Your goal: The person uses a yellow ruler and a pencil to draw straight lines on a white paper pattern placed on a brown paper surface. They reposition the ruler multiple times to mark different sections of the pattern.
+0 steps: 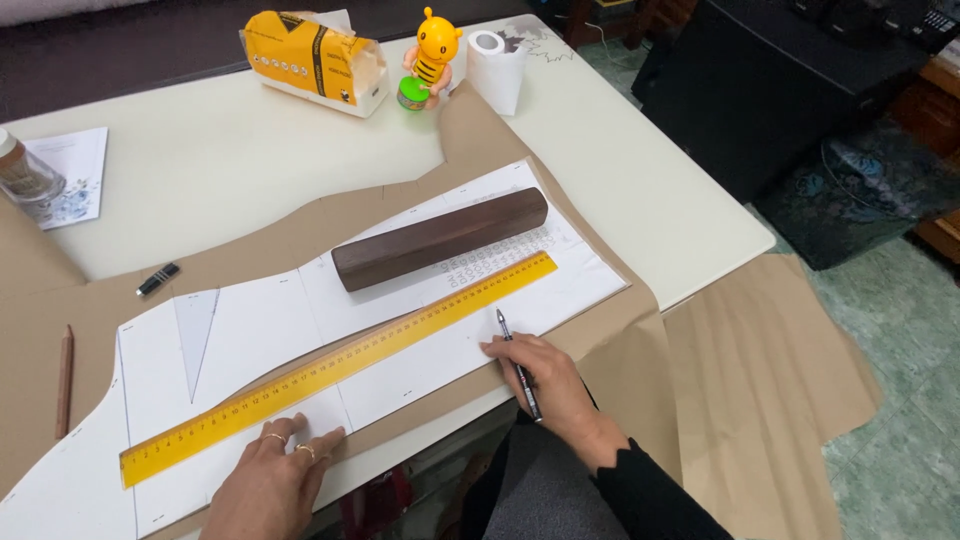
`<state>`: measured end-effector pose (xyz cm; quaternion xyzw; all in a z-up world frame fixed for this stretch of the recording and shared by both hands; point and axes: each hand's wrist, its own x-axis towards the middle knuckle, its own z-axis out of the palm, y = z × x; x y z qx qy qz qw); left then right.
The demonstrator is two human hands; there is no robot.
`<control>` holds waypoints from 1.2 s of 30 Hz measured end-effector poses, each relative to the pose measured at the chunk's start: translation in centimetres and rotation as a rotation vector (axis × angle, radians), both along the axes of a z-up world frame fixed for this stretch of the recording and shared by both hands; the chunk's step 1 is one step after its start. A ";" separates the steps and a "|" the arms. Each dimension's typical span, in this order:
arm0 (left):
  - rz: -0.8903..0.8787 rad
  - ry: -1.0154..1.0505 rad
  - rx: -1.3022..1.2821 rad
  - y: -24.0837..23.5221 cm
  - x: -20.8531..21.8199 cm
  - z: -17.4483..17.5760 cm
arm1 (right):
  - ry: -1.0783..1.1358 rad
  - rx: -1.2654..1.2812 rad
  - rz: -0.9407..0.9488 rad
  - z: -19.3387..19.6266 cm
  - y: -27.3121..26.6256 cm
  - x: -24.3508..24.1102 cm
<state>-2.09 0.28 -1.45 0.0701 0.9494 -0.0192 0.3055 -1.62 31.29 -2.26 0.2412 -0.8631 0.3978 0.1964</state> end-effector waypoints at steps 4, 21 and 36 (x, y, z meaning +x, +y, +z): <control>0.020 -0.067 -0.041 0.4 -0.3 0.5 | -0.081 0.089 -0.181 -1.9 4.1 -0.5; 0.035 -0.048 -0.034 1.0 0.1 1.8 | -0.404 -0.405 -0.306 2.4 7.6 -0.2; -0.226 0.475 0.592 11.3 -3.9 2.1 | -0.439 -0.431 -0.263 3.2 7.2 -1.7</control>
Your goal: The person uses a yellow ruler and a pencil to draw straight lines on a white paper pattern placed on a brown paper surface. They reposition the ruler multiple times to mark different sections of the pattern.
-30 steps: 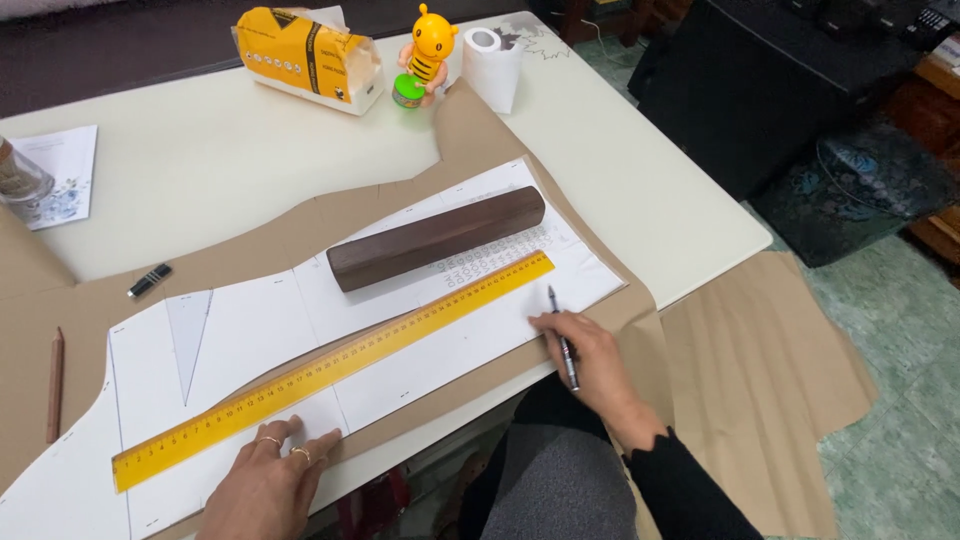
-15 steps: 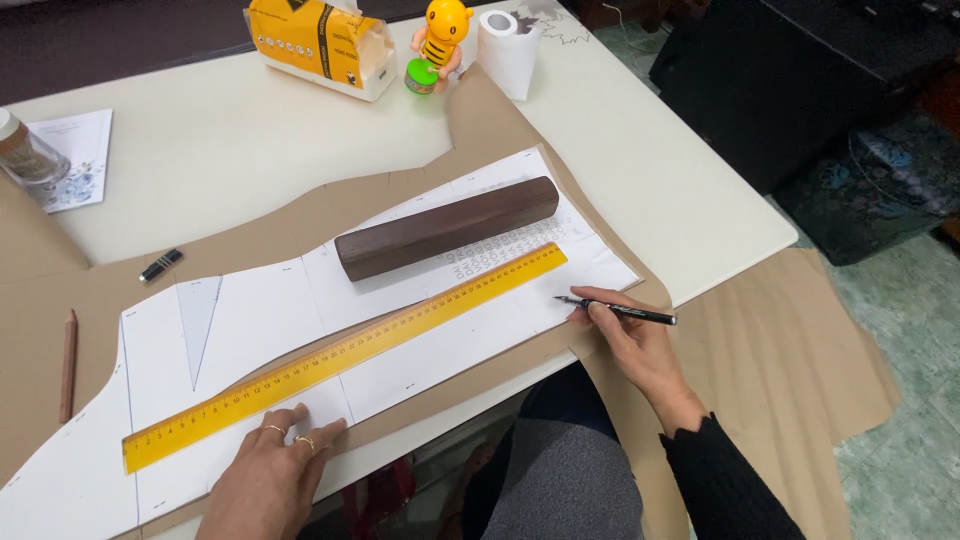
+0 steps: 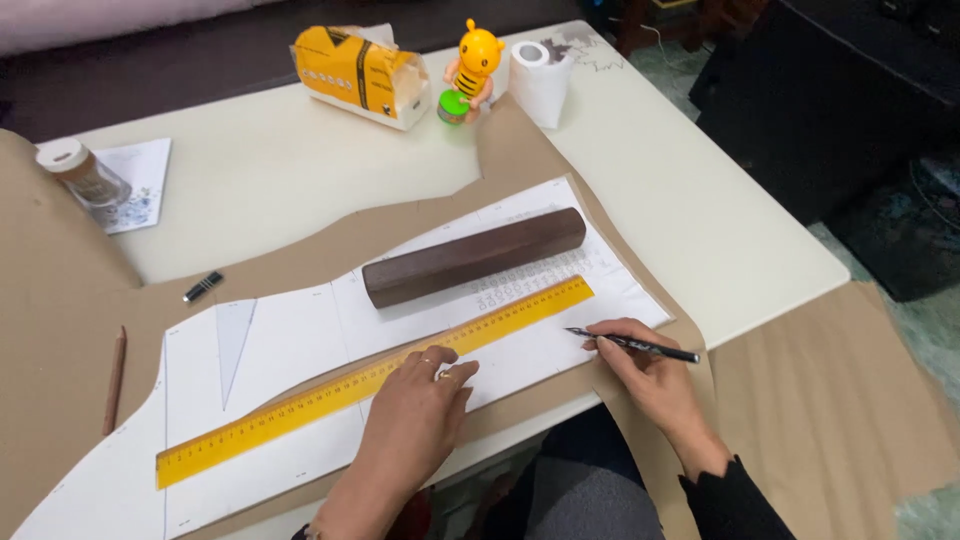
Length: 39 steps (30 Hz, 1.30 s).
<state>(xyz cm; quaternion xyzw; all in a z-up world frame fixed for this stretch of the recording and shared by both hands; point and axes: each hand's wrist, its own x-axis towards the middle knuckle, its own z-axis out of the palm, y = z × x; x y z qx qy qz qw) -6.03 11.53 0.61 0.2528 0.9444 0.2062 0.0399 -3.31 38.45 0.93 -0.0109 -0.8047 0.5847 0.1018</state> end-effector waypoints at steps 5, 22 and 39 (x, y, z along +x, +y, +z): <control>-0.025 0.045 -0.172 1.6 -3.1 -1.2 | 0.168 0.161 0.092 1.4 -0.1 -3.0; 0.037 -0.140 -0.355 3.0 -2.5 -1.5 | 0.127 0.954 0.563 0.2 -3.5 -18.8; 0.086 -0.028 -0.237 3.0 -2.1 -2.6 | 0.256 0.693 0.770 -0.4 -14.8 -18.0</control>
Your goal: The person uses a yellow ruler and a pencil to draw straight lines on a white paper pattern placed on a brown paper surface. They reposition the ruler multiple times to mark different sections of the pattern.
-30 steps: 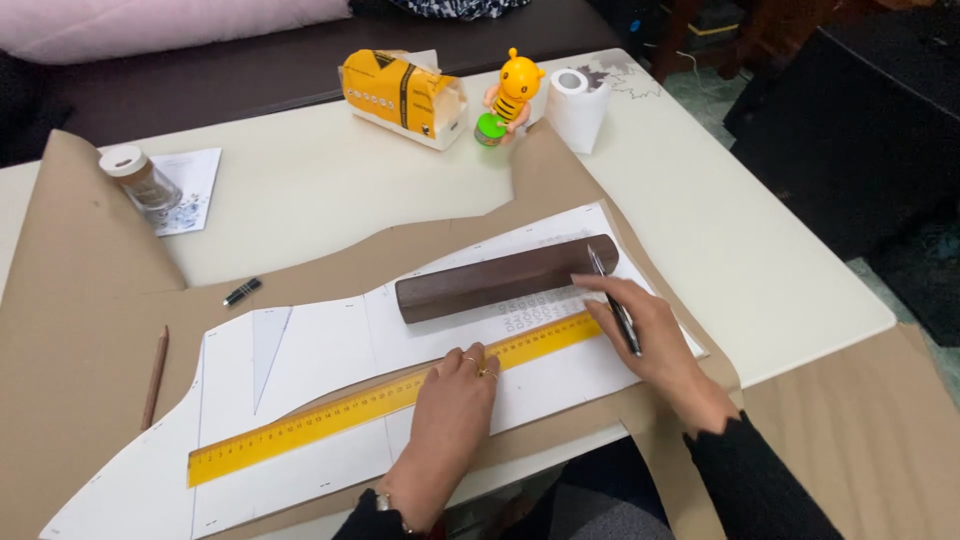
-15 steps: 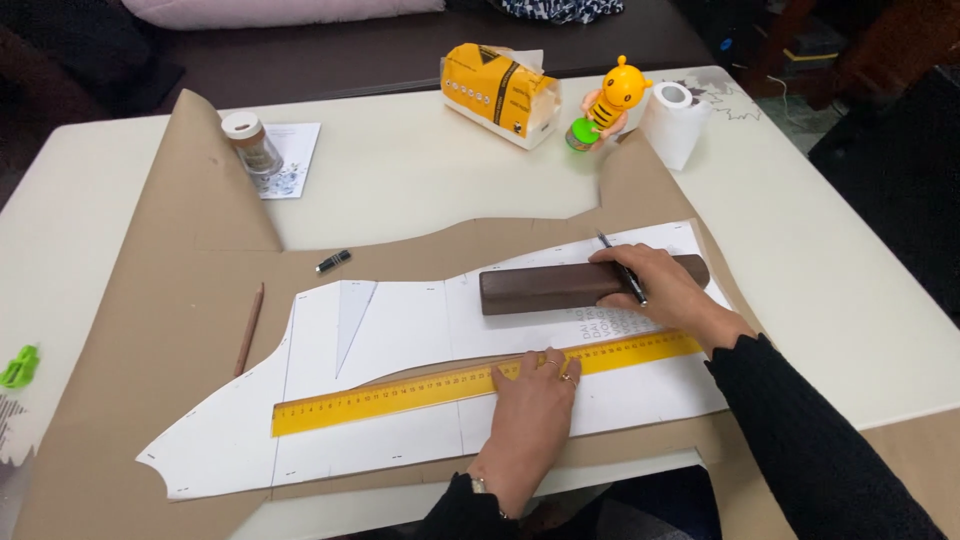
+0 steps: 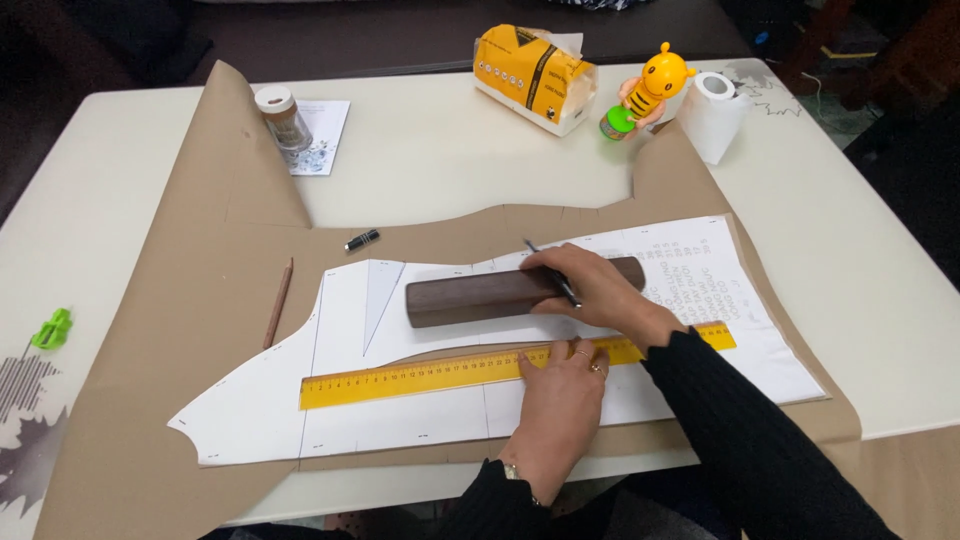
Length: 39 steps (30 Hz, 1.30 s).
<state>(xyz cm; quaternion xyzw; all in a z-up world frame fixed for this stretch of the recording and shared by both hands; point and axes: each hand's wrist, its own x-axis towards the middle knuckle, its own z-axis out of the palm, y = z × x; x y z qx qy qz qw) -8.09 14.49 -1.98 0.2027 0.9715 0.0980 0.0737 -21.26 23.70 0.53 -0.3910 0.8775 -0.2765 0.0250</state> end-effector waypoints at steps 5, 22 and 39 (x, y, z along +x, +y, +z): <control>0.062 0.189 -0.032 0.6 0.4 -2.7 | 0.010 -0.046 0.114 -1.0 -6.1 0.2; 0.063 0.109 0.244 -11.8 -0.4 -0.1 | -0.101 -0.146 -0.575 4.2 7.7 10.8; 0.283 -0.248 0.097 -15.1 -0.5 1.5 | -0.015 -0.075 -0.612 -1.6 13.6 13.8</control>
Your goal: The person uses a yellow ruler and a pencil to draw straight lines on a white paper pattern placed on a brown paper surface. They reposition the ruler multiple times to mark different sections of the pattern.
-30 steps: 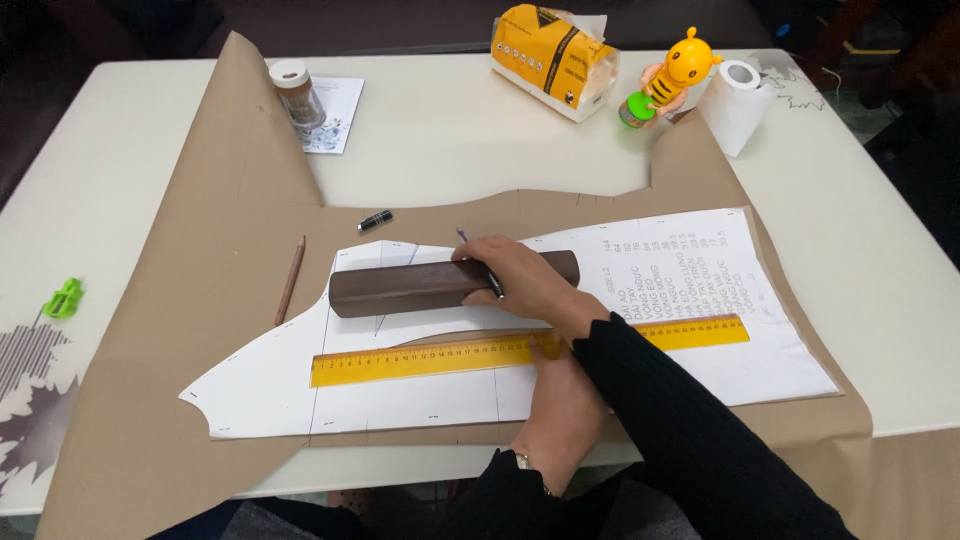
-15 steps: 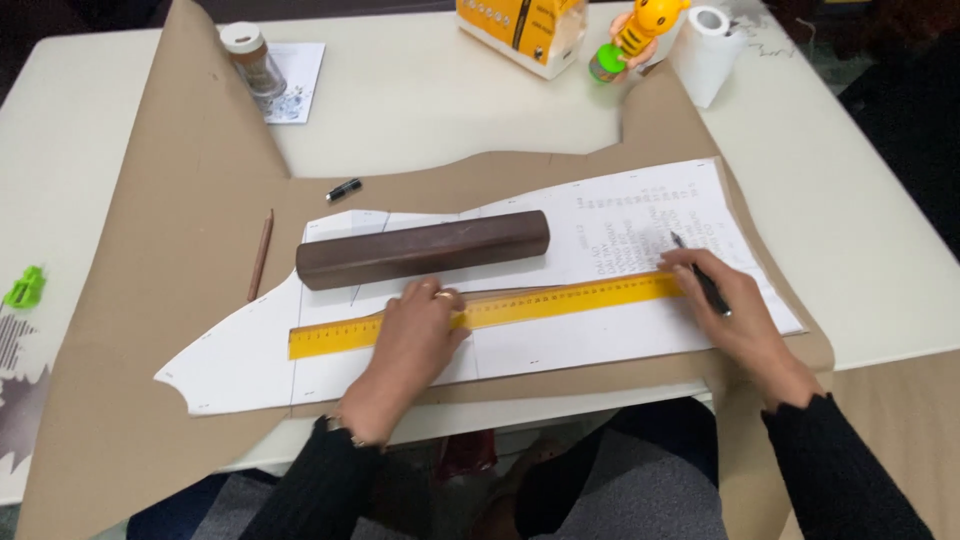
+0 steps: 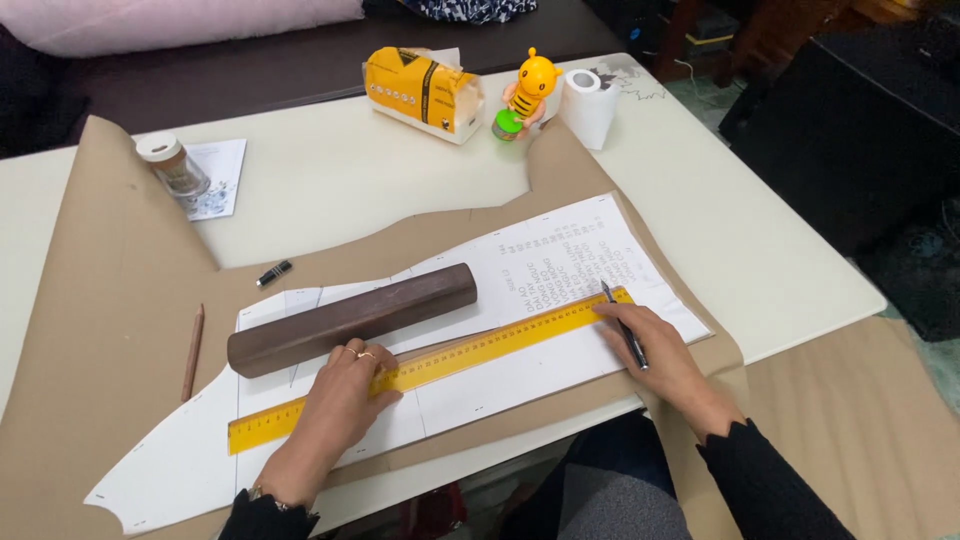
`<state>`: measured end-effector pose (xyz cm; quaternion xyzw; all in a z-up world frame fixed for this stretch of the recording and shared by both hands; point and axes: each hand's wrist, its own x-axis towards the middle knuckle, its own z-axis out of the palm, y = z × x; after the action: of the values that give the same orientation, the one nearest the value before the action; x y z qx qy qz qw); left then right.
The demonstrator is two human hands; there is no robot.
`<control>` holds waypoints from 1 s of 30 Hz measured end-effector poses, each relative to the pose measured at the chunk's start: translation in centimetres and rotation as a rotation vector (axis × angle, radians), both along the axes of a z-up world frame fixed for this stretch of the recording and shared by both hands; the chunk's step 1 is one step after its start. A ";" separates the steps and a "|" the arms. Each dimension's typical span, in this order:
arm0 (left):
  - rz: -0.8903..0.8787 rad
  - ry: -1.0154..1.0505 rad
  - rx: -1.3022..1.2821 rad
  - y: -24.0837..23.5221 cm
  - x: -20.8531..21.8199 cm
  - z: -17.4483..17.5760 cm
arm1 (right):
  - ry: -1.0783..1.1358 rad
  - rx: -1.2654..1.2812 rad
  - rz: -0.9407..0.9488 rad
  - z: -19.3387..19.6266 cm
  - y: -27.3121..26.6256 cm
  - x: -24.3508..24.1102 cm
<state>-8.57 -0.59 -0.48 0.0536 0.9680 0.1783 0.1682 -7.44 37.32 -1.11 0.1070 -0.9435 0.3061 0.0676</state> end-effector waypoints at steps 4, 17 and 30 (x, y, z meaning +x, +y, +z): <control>0.008 -0.040 -0.001 0.4 -0.2 0.8 | 0.046 -0.029 0.013 -0.5 -0.3 0.5; -0.021 0.125 -0.004 -3.4 -0.6 2.0 | 0.220 -0.001 -0.213 -2.5 -0.4 0.3; -0.622 0.753 -0.305 1.2 -15.6 17.0 | -0.015 -0.128 -0.242 -1.4 -0.2 0.6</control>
<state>-24.15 0.61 16.56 0.3744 0.9148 -0.0551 -0.1413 -6.83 37.09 -2.50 -0.0144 -0.9286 0.3560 0.1039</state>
